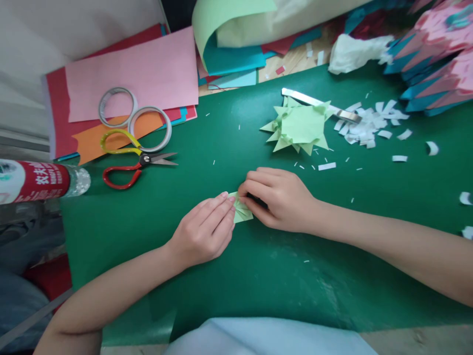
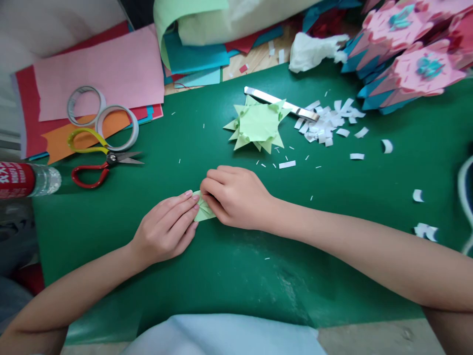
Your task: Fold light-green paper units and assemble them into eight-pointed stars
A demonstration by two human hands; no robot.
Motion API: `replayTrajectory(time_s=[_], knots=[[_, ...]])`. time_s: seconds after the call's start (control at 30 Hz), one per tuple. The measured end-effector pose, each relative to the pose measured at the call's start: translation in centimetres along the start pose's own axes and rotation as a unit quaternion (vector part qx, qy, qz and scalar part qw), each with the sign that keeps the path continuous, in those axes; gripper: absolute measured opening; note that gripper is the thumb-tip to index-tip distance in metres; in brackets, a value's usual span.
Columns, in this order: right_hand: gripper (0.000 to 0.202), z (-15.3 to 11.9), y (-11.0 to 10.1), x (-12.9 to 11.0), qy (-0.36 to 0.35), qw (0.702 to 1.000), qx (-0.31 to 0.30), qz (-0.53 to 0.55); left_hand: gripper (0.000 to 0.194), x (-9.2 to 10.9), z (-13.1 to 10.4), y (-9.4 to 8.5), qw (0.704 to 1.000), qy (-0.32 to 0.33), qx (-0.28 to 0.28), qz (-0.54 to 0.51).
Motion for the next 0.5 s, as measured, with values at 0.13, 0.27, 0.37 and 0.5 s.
replayTrajectory(time_s=[0.13,0.27,0.37,0.5], knots=[[0.024,-0.06,0.16,-0.27,0.008,1.000,0.000,-0.030,0.024,-0.05,-0.03,0.00,1.000,-0.005,0.002,-0.008],[0.025,0.00,0.11,-0.49,0.017,0.999,0.005,-0.046,0.025,-0.01,-0.12,0.08,1.000,-0.008,-0.006,-0.018],[0.024,0.09,0.13,-0.62,0.020,0.998,0.005,-0.053,0.025,0.03,-0.23,0.19,1.000,-0.012,-0.018,-0.020],[0.024,0.18,0.19,-0.69,0.022,0.998,0.002,-0.064,0.031,0.01,-0.25,0.22,1.000,-0.012,-0.023,-0.015]])
Point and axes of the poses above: each hand's wrist, its own z-axis towards the middle knuckle, its own y-axis out of the palm, x = y × z, the point moved 5 cm from there along z, towards the middle knuckle, and after that the axes turned 15 degrees about y, right-handed, at the moved point
